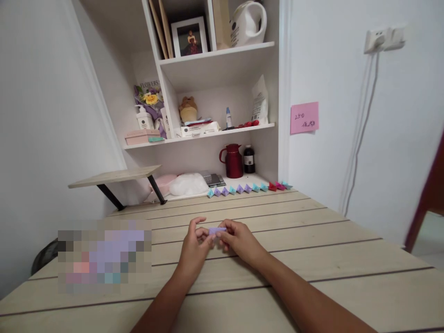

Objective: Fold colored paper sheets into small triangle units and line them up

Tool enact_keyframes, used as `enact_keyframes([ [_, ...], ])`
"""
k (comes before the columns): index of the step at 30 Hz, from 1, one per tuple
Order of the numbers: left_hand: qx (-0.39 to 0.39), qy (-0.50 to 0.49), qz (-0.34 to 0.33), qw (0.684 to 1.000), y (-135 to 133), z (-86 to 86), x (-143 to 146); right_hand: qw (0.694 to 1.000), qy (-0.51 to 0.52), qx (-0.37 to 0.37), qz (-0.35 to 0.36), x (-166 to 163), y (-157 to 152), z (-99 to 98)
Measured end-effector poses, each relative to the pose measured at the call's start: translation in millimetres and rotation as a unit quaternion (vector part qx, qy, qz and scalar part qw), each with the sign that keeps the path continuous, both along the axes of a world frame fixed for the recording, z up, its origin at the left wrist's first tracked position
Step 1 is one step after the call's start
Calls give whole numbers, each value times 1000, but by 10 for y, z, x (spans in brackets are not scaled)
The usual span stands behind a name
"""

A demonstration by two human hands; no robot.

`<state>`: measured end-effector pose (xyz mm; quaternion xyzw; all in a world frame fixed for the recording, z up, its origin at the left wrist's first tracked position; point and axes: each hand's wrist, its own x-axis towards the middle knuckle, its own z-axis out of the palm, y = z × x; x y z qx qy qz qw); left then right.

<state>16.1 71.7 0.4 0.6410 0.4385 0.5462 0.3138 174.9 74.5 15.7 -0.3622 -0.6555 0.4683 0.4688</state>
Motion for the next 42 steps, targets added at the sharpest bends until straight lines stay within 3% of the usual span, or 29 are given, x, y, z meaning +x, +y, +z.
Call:
enact_keyframes([
  [5,-49,-9,-72,996,-27,60,-4,1000,-14,-5,-2,21,6,-2],
  [15,-70,9,-45,996,-66,124,-50,1000,-19,-21,-10,19,-45,45],
  [21,-112,-69,-73,989,-58,108,-37,999,-23,-25,-13,11,-50,51],
  [31,-132,-111,-87,981,-85,159,-71,998,-62,-31,12,16,-36,19],
  [34,-154,-192,-121,962,-94,164,-76,1000,-14,-18,21,-3,-67,64],
  [38,-214,-338,-197,895,-112,170,-51,995,86,42,20,-47,-114,140],
  [42,-251,-372,-241,861,-117,162,-38,989,130,29,62,-74,-139,142],
])
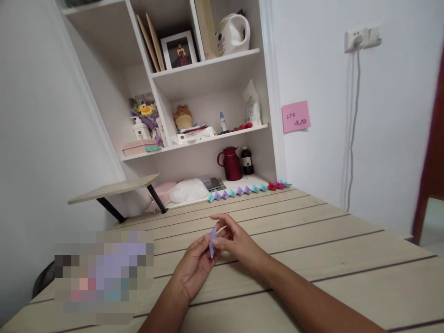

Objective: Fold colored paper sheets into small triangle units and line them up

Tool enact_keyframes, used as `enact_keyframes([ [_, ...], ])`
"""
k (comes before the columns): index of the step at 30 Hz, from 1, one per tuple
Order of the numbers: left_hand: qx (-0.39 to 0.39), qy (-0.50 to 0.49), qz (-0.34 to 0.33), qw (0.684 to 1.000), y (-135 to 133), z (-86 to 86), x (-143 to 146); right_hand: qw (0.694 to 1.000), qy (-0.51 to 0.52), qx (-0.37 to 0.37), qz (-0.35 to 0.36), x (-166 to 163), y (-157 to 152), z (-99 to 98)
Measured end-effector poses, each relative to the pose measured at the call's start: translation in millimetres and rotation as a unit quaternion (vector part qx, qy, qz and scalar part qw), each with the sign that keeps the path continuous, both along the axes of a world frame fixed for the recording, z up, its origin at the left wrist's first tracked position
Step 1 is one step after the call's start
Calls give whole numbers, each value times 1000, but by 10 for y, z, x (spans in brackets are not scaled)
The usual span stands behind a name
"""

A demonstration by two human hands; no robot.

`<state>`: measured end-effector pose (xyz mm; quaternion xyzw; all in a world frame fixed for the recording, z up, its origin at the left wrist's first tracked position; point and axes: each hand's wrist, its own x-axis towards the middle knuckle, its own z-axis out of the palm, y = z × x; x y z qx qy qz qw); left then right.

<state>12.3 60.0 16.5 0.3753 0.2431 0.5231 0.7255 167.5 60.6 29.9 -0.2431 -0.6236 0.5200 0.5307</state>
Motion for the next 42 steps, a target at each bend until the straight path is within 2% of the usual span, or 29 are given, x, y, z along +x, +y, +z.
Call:
enact_keyframes([
  [5,-6,-1,-4,1000,4,-7,-26,998,-32,-7,56,-4,-37,-13],
  [12,-30,-2,2,1000,-22,15,-39,998,-34,2,50,-17,-36,6],
  [19,-15,14,-27,999,12,-3,-62,997,-29,-15,69,-26,-56,27],
  [32,-49,14,-44,998,10,-7,-109,996,-63,-38,52,4,-47,19],
  [42,-25,41,-72,996,41,-28,-102,996,-84,-20,23,10,-34,38],
])
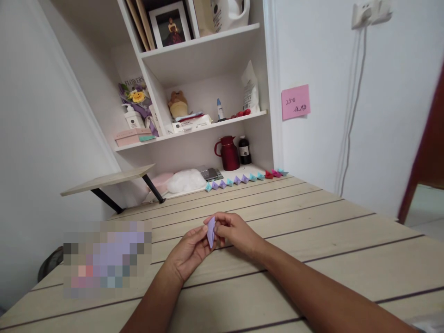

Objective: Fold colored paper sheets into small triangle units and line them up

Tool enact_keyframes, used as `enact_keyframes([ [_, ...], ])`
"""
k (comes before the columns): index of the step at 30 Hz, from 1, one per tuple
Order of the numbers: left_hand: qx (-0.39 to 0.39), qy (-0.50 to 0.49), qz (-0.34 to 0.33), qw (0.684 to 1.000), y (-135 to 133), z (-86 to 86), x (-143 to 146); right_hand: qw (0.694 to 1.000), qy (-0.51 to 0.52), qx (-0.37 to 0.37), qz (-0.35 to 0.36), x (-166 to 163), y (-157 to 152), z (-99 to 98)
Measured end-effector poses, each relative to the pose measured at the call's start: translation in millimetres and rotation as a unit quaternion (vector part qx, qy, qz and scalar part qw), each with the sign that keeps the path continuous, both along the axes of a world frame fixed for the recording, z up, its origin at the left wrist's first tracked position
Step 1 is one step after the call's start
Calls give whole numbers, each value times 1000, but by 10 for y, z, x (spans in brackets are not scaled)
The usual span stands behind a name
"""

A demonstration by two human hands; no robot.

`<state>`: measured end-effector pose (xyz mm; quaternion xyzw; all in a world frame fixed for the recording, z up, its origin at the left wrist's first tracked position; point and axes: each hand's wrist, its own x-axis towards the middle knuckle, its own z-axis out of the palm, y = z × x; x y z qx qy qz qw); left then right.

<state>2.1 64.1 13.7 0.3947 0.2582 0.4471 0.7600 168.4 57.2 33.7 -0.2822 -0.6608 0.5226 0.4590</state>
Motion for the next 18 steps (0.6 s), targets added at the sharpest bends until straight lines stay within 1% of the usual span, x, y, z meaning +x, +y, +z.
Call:
enact_keyframes([
  [2,7,4,9,1000,3,-11,19,999,-21,15,-35,2,-5,-3],
  [4,18,12,21,1000,7,-26,45,993,-51,56,-90,8,1,-18],
  [7,30,17,49,998,7,-42,84,975,-94,120,-162,14,36,-63],
  [10,26,13,67,997,-9,-37,108,972,-97,116,-178,10,77,-112],
  [13,21,6,66,998,-35,-20,113,971,-90,112,-190,12,89,-128],
  [18,11,16,66,998,-78,5,122,942,-127,215,-223,48,76,-110],
])
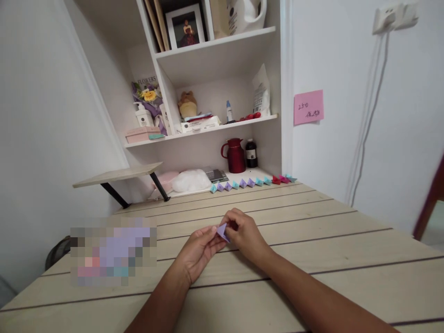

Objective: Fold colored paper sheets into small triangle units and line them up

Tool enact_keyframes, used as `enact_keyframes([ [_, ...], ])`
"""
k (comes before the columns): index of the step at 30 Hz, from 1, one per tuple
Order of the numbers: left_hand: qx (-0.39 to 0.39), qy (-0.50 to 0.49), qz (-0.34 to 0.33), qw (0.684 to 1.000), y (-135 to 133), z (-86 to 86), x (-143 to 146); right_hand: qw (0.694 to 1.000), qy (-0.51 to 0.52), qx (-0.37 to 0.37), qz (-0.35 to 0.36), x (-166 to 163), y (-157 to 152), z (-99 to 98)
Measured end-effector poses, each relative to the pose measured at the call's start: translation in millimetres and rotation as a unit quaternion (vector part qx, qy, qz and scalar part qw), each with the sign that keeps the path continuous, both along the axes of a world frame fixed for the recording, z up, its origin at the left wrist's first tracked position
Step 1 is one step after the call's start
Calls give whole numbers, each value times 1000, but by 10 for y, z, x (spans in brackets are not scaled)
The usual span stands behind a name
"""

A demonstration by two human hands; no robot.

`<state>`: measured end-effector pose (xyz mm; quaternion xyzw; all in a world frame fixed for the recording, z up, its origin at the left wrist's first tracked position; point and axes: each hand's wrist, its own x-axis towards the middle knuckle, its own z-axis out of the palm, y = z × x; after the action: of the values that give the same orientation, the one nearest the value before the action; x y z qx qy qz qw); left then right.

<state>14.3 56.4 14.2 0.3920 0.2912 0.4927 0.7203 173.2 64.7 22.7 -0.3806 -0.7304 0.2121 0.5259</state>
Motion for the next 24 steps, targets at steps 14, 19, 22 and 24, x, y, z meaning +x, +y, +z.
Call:
enact_keyframes([
  [14,21,47,52,997,-11,0,19,985,-144,95,-18,19,-15,-53],
  [19,35,74,101,991,28,-37,27,991,-123,50,-16,12,32,-68],
  [22,76,114,123,983,65,-63,35,996,-86,-13,6,5,64,-84],
  [24,106,140,133,975,91,-76,35,996,-38,-79,31,5,85,-105],
])
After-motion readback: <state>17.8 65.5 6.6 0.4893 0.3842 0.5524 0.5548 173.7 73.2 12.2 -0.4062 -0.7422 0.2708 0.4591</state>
